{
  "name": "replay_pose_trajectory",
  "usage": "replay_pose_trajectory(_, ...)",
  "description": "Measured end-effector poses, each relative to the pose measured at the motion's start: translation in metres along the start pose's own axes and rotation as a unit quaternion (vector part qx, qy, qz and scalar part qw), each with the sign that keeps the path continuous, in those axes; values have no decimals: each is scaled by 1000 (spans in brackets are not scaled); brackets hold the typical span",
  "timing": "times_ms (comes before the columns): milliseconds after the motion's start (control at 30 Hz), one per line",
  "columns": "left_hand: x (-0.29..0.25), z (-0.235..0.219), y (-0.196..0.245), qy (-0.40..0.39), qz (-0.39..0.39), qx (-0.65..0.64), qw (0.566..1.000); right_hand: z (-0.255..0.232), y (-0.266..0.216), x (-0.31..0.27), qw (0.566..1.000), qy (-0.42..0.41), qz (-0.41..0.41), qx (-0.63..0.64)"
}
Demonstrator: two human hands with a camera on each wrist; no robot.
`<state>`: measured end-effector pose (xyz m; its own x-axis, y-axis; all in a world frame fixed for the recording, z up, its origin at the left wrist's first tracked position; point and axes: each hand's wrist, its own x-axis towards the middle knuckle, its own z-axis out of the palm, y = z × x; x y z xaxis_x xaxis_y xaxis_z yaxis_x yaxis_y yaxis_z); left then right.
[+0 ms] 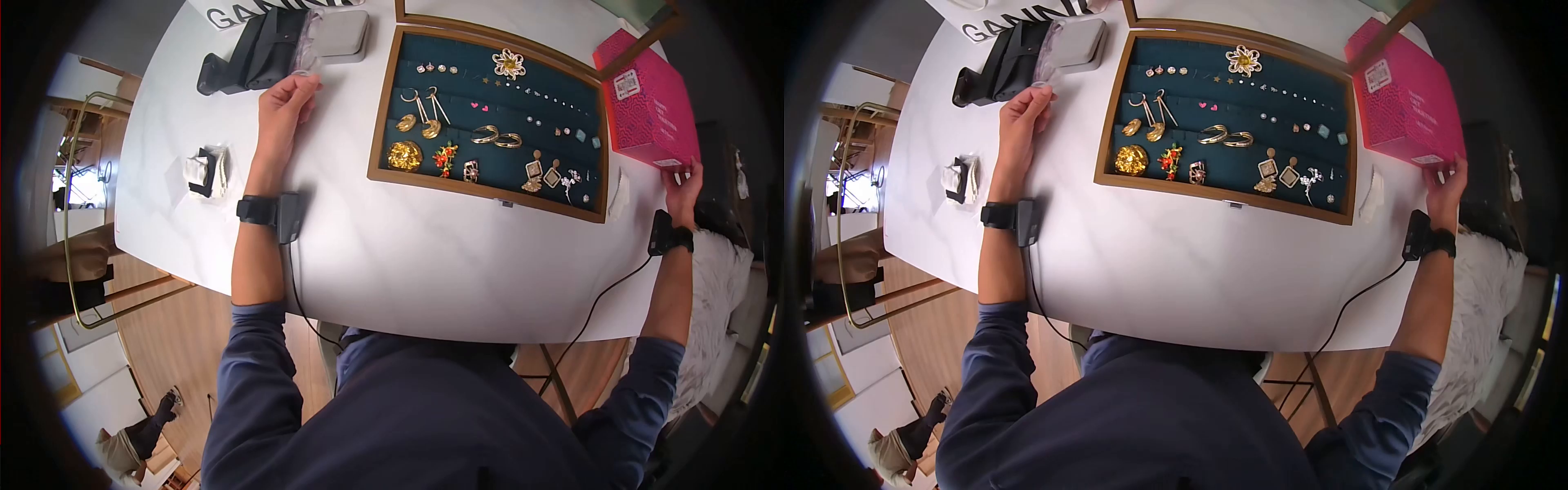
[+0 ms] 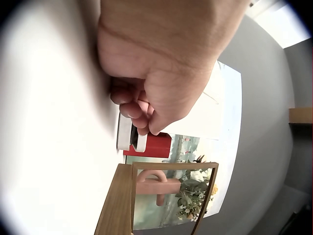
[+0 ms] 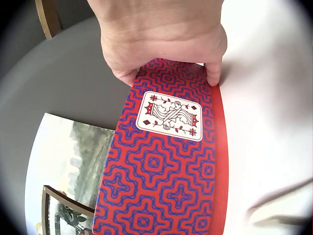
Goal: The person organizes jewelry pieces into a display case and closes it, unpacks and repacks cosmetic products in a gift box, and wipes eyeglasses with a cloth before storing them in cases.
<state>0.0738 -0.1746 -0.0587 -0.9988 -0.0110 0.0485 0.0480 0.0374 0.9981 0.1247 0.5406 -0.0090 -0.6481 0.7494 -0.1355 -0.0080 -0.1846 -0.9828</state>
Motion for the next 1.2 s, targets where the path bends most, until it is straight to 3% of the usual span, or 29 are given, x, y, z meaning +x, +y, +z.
replay_pose_trajectory(1200,2,-2,-4,15,-1,28,999,17,-2,-21,1000,14,1,-11)
